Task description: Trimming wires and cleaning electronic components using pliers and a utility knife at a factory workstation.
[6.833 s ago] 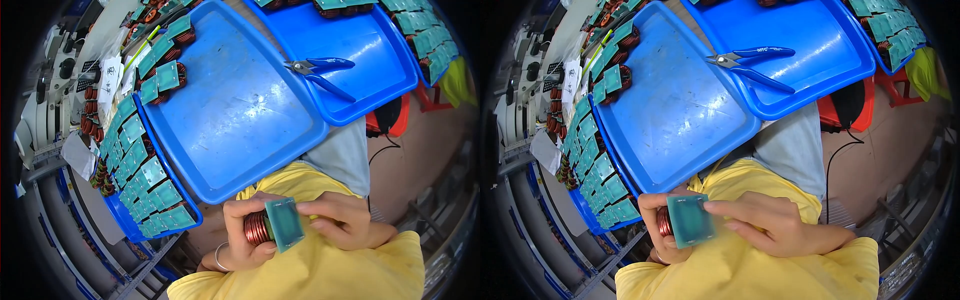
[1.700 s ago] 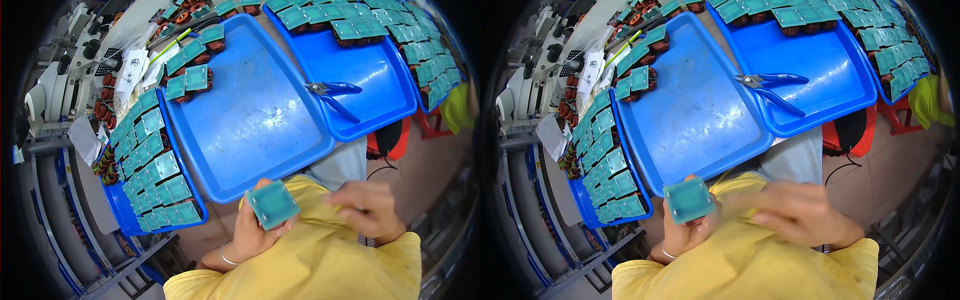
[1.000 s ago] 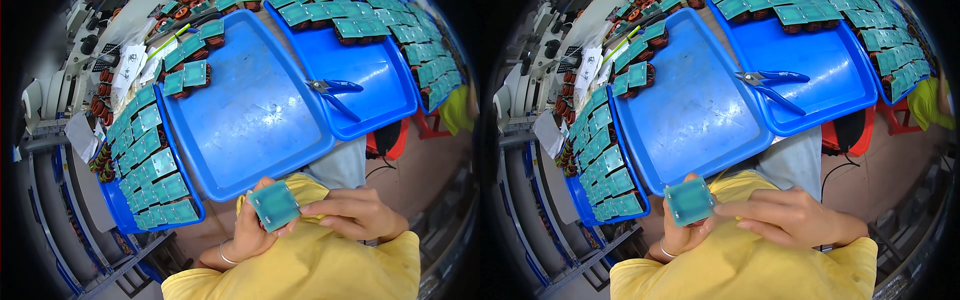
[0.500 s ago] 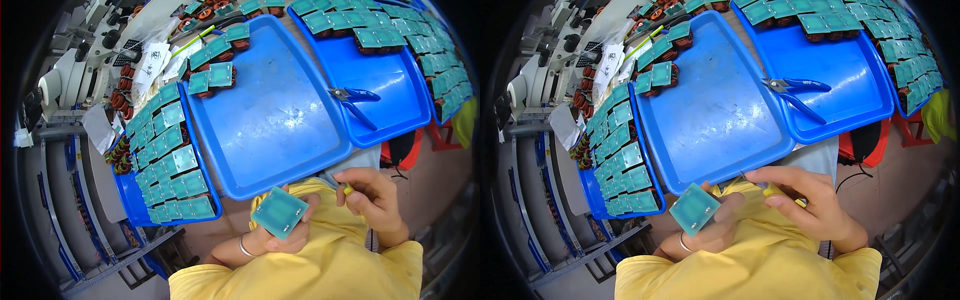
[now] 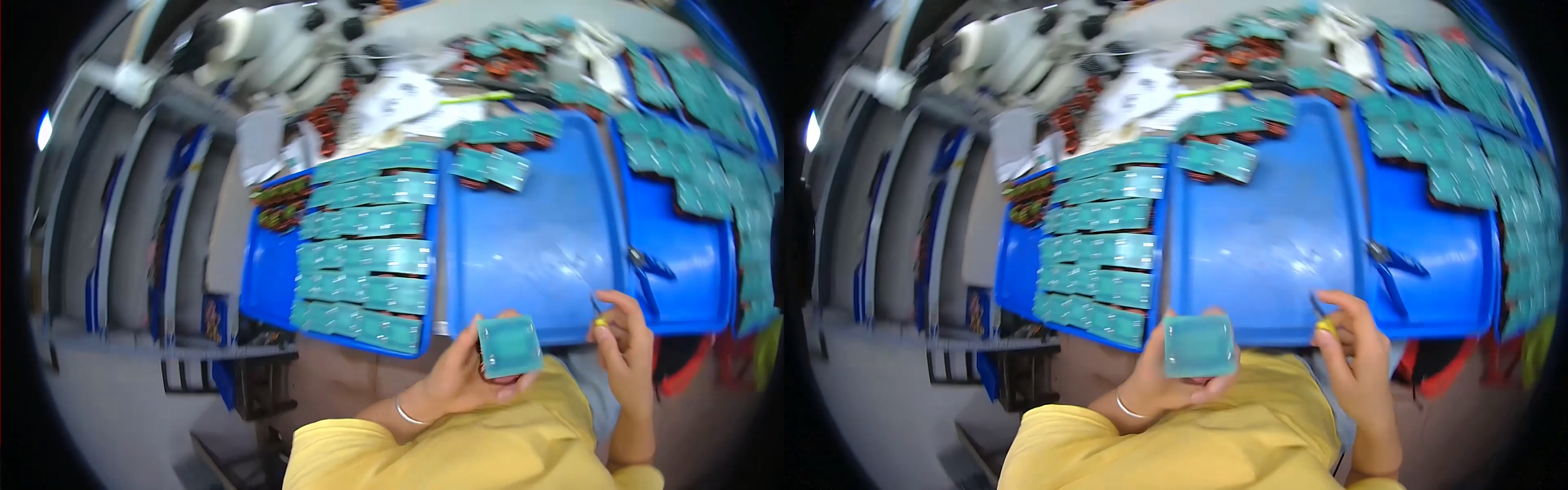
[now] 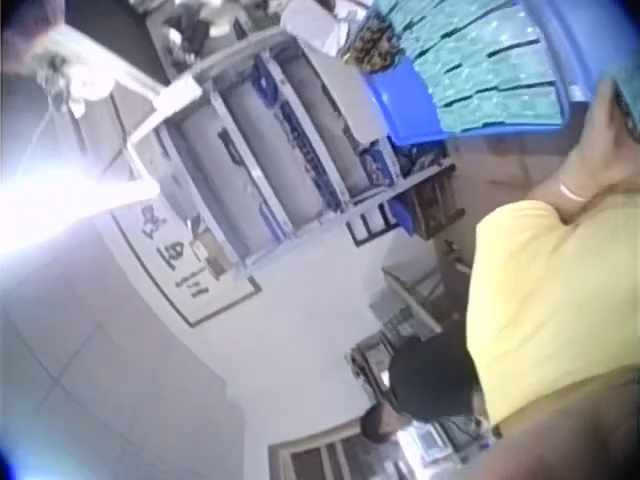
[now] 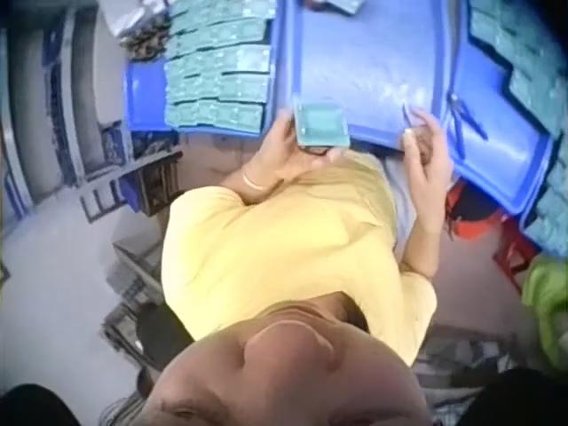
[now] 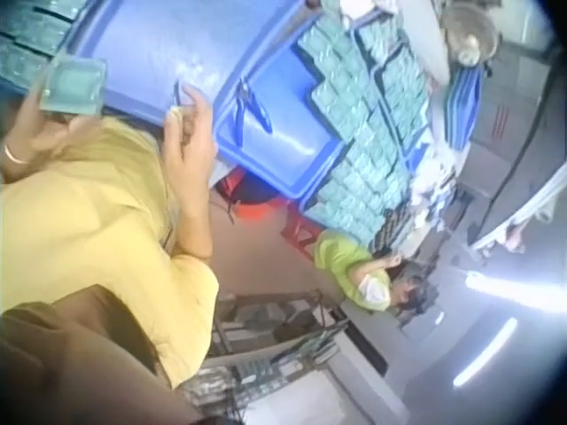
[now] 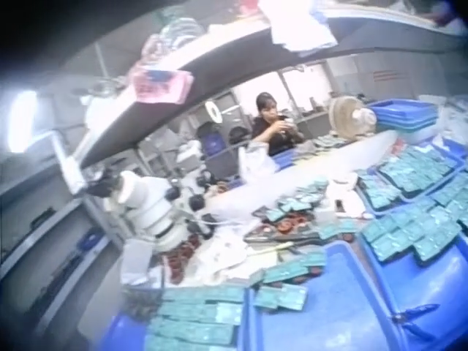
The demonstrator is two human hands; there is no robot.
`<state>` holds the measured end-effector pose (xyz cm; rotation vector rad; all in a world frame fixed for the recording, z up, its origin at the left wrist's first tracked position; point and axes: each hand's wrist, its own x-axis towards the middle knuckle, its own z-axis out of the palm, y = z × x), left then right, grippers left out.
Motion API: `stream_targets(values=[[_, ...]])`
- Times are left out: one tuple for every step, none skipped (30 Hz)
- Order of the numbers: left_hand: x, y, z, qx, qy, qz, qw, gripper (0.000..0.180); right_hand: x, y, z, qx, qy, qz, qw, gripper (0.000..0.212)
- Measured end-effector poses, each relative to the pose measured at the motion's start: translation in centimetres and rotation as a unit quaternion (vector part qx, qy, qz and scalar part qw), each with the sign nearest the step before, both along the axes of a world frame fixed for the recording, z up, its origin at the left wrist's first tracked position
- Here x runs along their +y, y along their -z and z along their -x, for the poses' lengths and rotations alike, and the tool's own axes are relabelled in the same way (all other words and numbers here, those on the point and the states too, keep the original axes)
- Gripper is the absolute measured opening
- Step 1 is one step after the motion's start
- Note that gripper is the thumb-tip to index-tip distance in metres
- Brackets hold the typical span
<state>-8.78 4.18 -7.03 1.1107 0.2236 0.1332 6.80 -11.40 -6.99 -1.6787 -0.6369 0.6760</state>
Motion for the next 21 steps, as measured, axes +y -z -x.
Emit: stream_targets(values=[[1.1,-1.5,0.0,-0.034,-0.06,0.128,0.989,0.042,0.5,0.6,-0.1,-0.039,0.004,-0.009,0.999,0.034],[2.0,-2.9,0.4,-0.071,-0.115,0.256,0.957,0.04,1.0,1.0,-0.2,-0.073,0.011,-0.016,0.997,0.034],[3.3,-3.7,1.3,-0.055,-0.226,0.167,0.958,0.038,1.8,0.5,-0.4,-0.076,-0.005,-0.028,0.997,0.034],[4.9,-4.4,2.5,-0.036,-0.33,0.079,0.94,0.038,2.5,-0.3,-0.7,-0.11,-0.031,0.039,0.993,0.035],[7.6,-4.5,4.2,-0.019,-0.373,-0.061,0.926,0.038,3.1,-0.8,-0.8,-0.144,-0.055,0.108,0.982,0.035],[10.8,-4.5,5.8,0.002,-0.404,-0.198,0.893,0.038,3.6,-0.6,-0.8,-0.148,-0.061,0.102,0.982,0.035],[13.8,-4.2,6.4,0.051,-0.432,-0.302,0.848,0.036,4.1,0.2,-1.2,-0.256,-0.076,0.094,0.959,0.035],[16.0,-4.9,7.9,0.101,-0.462,-0.409,0.781,0.034,4.5,0.4,-1.3,-0.359,-0.098,0.073,0.925,0.035],[18.6,-4.8,9.8,0.159,-0.475,-0.453,0.737,0.034,4.9,0.0,-1.2,-0.324,-0.112,0.101,0.934,0.037],[21.3,-4.2,11.7,0.213,-0.485,-0.492,0.691,0.035,5.3,-0.1,-1.2,-0.326,-0.111,0.097,0.934,0.037],[23.2,-3.7,12.9,0.273,-0.482,-0.55,0.625,0.036,5.7,0.2,-1.3,-0.346,-0.127,0.115,0.922,0.038],[24.9,-3.0,14.0,0.33,-0.473,-0.601,0.553,0.037,5.9,0.5,-1.3,-0.365,-0.142,0.135,0.91,0.038],[26.2,-2.7,14.5,0.326,-0.473,-0.602,0.554,0.037,6.0,0.3,-1.4,-0.366,-0.138,0.135,0.91,0.038],[27.3,-2.3,14.8,0.384,-0.445,-0.616,0.525,0.037,6.0,0.3,-1.4,-0.362,-0.144,0.146,0.909,0.039],[28.4,-2.1,15.3,0.441,-0.415,-0.626,0.491,0.037,5.9,0.3,-1.4,-0.358,-0.152,0.156,0.908,0.04],[30.2,-1.6,16.5,0.439,-0.416,-0.627,0.491,0.037,5.8,0.3,-1.4,-0.359,-0.15,0.154,0.908,0.04],[32.2,-0.9,18.2,0.477,-0.428,-0.603,0.475,0.036,5.8,0.4,-1.4,-0.354,-0.155,0.155,0.909,0.04],[33.5,-1.0,18.4,0.511,-0.435,-0.578,0.465,0.034,5.6,0.3,-1.4,-0.349,-0.154,0.162,0.91,0.04],[34.8,-0.9,18.4,0.508,-0.434,-0.578,0.468,0.034,5.5,0.2,-1.5,-0.351,-0.15,0.165,0.91,0.04],[35.8,-1.0,18.0,0.55,-0.429,-0.589,0.408,0.037,5.4,0.3,-1.4,-0.346,-0.142,0.163,0.913,0.04],[36.5,-0.9,17.6,0.589,-0.421,-0.596,0.348,0.04,5.3,0.3,-1.4,-0.341,-0.134,0.163,0.916,0.04]])
